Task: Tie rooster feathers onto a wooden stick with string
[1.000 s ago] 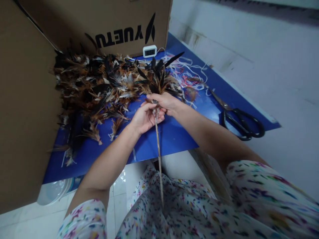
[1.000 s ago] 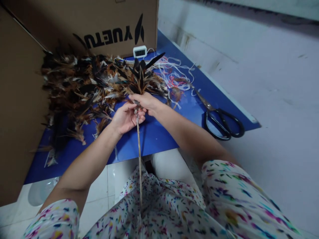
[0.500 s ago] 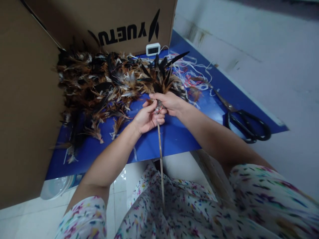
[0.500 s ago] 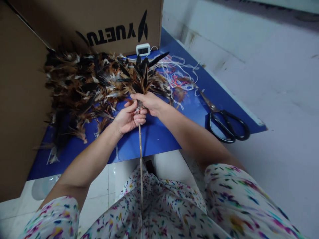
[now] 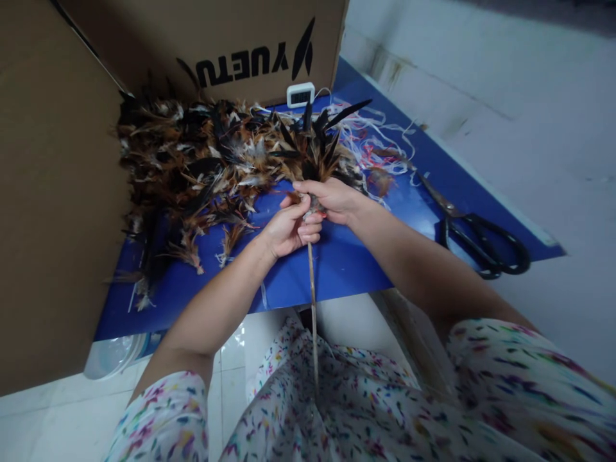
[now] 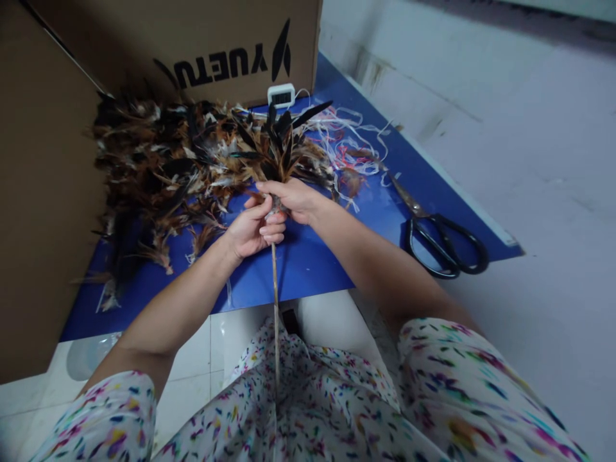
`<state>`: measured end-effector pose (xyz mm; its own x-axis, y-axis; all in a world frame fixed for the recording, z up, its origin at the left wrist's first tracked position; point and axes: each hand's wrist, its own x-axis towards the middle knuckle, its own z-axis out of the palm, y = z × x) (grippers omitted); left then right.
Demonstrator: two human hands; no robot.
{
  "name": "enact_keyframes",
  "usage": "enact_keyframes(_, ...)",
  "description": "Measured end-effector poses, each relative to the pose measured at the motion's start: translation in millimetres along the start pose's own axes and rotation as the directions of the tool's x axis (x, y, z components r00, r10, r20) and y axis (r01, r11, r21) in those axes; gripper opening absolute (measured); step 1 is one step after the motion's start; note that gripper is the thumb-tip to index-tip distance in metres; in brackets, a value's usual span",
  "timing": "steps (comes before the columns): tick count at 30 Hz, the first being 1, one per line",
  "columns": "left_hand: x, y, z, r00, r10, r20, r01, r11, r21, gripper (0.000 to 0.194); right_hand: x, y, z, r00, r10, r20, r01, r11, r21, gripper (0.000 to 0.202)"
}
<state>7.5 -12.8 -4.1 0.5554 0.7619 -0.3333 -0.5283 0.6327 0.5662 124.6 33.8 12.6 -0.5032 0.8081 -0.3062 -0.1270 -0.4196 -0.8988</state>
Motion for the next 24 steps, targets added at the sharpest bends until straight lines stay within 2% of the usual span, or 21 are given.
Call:
enact_keyframes(8, 0.5, -1.4, -1.0, 1.000, 0.015, -0.018, -0.015, 1.000, -0.018, 0.031, 1.7, 1.0, -4.9, 0.998, 0.033, 0.058, -0.033, 0.999, -0.002, 0.030)
enact_keyframes(19, -0.8, -2.8, 1.5, 1.000, 0.027, -0.002, -0.027, 1.000, 0.011, 0.031, 1.6, 0.9, -9.6, 0.996, 0.058, 0.068, -0.059, 0.998, 0.004, 0.027)
enact_keyframes(24, 0.3, -3.9, 1.3, 0.999, 0.032, -0.016, -0.032, 0.999, 0.000, 0.033, 1.1, 1.4, -8.3, 0.997, 0.026, 0.072, -0.025, 1.000, -0.008, 0.027)
